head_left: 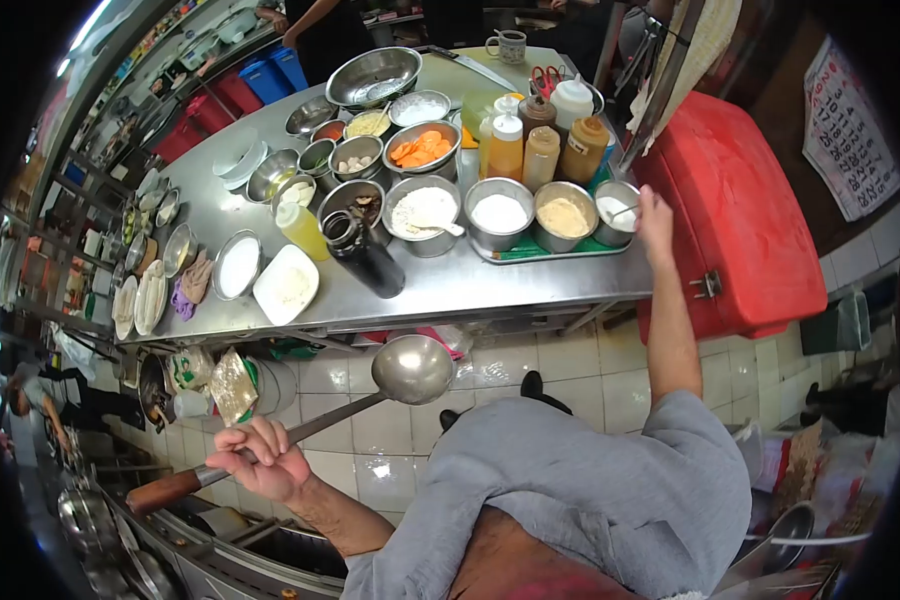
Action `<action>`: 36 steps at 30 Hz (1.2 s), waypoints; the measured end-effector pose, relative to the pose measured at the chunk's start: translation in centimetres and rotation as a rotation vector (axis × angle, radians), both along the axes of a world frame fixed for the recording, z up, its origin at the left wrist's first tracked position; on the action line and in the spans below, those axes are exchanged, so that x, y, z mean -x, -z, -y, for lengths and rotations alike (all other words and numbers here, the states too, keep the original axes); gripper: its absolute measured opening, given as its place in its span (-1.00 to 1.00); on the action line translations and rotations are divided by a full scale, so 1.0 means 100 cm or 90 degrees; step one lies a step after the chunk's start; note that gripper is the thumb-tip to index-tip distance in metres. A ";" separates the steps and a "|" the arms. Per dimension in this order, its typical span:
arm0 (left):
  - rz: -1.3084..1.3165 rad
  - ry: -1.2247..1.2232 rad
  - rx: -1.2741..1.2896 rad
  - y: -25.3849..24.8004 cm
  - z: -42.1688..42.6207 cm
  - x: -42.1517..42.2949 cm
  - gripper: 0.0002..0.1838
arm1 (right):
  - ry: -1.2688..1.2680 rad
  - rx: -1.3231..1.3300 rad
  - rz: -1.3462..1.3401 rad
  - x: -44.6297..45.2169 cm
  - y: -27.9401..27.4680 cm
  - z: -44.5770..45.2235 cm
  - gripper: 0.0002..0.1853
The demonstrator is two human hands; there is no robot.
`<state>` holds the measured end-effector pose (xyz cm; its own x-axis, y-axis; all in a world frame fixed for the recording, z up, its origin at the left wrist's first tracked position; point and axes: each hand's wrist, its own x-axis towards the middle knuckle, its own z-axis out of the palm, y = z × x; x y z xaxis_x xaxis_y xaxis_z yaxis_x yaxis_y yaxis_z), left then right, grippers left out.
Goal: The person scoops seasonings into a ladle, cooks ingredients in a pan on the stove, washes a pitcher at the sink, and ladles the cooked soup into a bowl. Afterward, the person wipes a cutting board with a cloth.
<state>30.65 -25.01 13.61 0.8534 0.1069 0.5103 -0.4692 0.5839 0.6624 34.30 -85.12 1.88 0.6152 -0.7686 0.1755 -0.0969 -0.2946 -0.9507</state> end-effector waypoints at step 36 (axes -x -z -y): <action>-0.015 0.084 0.070 0.020 0.132 -0.074 -0.52 | -0.272 -0.054 0.141 -0.033 0.040 -0.172 -0.80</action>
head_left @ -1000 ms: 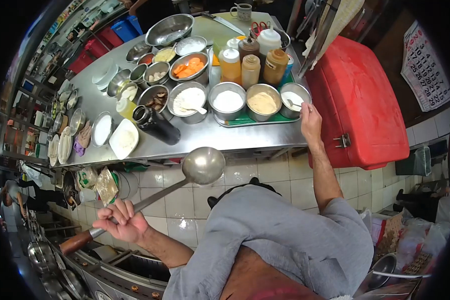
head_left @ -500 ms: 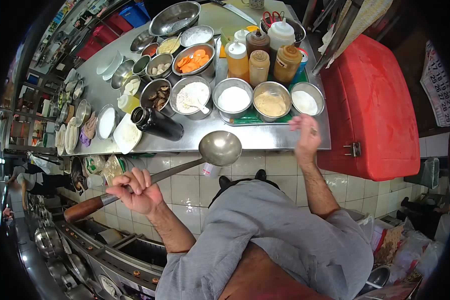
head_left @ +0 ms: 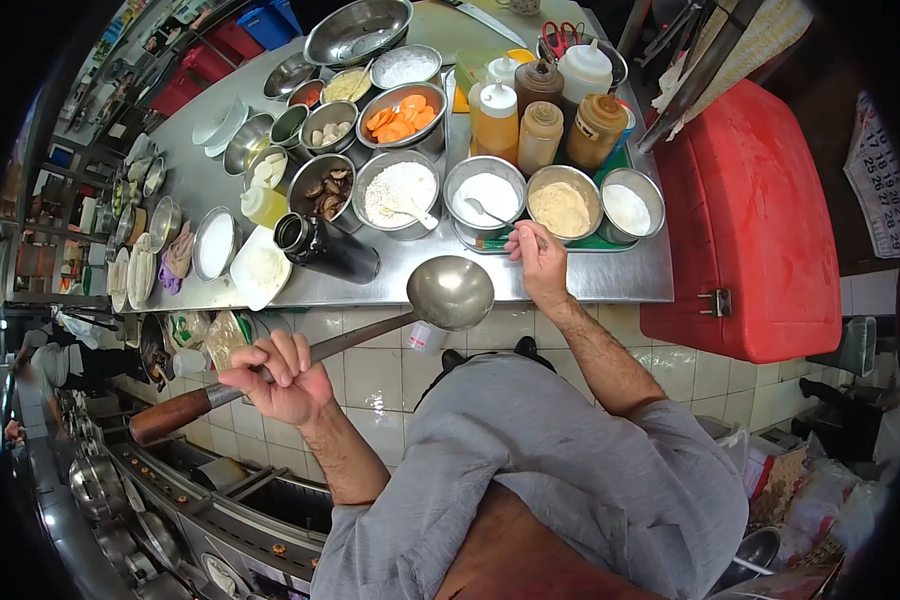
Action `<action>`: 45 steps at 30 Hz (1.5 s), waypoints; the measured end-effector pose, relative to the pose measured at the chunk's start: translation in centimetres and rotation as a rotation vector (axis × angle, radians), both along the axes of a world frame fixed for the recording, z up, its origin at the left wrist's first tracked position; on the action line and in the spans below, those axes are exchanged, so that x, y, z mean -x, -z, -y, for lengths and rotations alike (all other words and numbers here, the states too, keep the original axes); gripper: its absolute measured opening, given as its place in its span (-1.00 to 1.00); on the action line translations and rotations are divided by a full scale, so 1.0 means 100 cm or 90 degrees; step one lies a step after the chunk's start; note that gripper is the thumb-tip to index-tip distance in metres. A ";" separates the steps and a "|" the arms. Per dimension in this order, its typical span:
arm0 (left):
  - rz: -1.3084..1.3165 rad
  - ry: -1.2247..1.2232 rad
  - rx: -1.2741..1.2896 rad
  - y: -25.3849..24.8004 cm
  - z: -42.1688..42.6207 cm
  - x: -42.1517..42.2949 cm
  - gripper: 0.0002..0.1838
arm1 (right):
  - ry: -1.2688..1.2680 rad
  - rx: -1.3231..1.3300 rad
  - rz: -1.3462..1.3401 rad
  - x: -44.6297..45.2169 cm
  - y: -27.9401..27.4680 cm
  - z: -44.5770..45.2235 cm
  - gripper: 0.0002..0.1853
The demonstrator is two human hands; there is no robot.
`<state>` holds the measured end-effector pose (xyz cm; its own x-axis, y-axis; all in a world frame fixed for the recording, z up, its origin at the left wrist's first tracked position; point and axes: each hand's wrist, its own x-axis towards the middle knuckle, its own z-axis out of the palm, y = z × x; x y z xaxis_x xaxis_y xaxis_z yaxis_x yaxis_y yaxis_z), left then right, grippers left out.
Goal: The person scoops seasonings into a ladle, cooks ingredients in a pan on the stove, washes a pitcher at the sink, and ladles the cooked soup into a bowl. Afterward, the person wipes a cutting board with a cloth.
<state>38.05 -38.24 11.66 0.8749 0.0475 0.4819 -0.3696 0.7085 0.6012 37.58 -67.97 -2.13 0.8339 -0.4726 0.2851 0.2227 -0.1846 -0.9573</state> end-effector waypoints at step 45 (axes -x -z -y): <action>-0.024 0.144 0.053 0.011 0.054 -0.012 -0.51 | 0.139 -0.162 -0.076 0.054 -0.026 0.072 -0.74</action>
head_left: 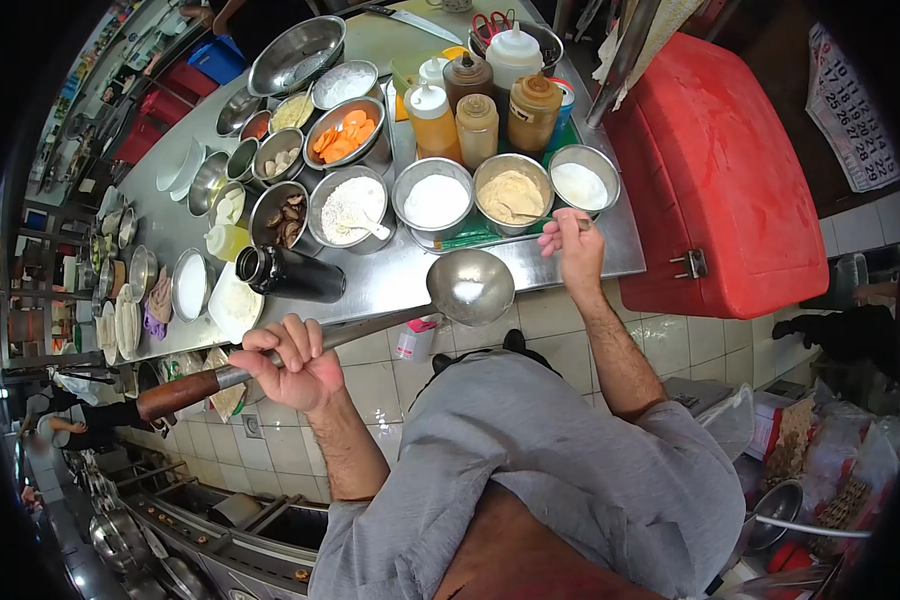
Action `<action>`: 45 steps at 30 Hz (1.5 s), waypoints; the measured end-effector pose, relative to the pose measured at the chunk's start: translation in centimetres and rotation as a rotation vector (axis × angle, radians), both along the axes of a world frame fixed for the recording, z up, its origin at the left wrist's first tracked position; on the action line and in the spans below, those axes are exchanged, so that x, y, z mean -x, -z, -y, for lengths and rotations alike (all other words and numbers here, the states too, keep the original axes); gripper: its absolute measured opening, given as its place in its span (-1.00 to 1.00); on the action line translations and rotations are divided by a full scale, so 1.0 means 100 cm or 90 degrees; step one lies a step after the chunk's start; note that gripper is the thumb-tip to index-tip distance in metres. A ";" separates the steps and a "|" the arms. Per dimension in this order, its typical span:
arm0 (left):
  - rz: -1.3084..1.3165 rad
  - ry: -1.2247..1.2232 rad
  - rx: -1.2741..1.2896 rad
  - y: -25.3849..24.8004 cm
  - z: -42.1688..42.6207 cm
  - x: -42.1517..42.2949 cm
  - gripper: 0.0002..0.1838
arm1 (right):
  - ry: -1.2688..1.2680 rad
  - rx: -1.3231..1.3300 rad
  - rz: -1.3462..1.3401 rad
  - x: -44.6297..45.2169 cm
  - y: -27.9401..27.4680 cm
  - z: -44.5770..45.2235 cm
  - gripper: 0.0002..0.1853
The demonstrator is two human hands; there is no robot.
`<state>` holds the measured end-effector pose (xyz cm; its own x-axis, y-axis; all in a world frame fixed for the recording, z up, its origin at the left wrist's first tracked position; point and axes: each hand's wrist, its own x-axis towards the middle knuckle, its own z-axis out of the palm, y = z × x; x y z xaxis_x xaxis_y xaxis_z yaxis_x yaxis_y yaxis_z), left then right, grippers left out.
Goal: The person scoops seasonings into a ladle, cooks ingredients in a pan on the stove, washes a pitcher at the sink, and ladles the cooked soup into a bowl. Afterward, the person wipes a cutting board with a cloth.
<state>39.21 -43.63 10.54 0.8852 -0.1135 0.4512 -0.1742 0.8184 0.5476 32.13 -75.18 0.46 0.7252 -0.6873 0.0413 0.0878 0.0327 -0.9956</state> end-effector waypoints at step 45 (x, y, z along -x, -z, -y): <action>0.011 0.010 0.001 -0.002 0.032 -0.017 -0.50 | -0.125 -0.151 0.148 0.057 -0.041 0.034 -0.76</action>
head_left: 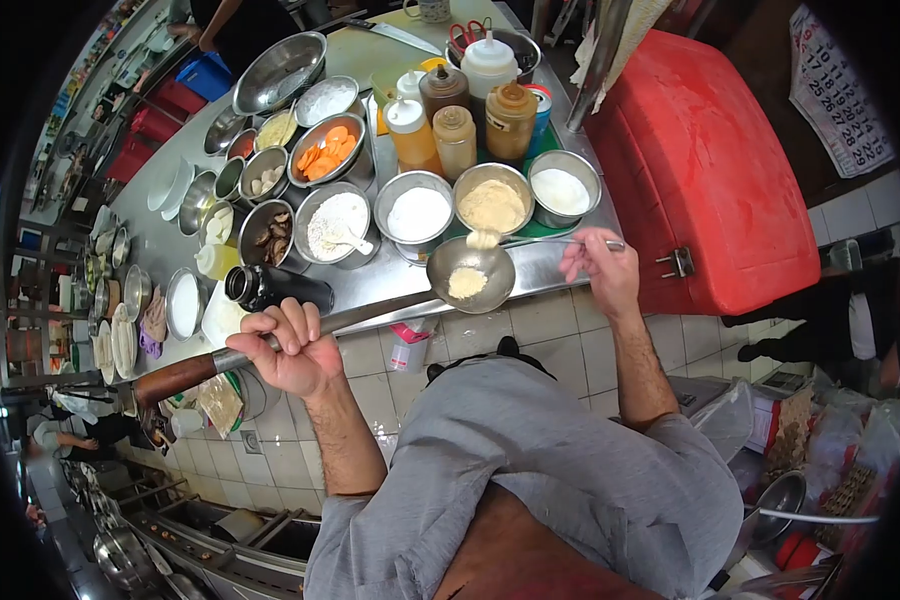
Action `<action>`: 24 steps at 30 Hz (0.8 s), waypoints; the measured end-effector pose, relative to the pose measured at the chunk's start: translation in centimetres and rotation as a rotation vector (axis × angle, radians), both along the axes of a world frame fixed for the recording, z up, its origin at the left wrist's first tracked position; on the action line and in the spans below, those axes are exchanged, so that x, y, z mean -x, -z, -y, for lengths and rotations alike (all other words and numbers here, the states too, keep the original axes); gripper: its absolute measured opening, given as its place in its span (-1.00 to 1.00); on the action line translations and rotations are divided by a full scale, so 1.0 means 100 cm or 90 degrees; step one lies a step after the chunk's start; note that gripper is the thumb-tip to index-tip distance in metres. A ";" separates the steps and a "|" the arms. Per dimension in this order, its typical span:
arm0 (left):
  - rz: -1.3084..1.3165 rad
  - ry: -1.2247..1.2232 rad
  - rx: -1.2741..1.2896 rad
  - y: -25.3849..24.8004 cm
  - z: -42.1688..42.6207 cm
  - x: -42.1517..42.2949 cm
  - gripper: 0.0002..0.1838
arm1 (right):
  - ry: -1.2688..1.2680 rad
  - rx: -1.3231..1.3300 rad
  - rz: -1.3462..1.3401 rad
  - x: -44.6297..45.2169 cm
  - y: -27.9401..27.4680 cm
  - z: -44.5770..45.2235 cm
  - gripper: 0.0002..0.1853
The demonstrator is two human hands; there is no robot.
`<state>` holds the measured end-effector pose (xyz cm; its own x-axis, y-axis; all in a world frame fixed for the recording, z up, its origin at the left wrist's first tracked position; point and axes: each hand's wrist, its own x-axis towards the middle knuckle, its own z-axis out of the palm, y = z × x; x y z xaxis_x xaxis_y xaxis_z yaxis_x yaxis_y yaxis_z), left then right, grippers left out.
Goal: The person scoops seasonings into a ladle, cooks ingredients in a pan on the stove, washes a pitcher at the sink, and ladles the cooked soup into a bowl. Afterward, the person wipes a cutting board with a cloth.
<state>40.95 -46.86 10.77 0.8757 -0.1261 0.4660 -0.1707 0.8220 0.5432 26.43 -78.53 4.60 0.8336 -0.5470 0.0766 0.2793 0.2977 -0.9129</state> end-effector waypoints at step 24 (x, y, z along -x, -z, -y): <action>-0.009 0.018 -0.007 0.003 0.023 0.022 -0.51 | 0.249 0.045 -0.052 -0.025 0.063 0.035 -0.73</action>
<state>38.79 -49.15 10.52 0.8786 -0.1553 0.4516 -0.1401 0.8203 0.5545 28.97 -82.06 -1.66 0.5689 -0.8197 0.0669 0.2843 0.1196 -0.9512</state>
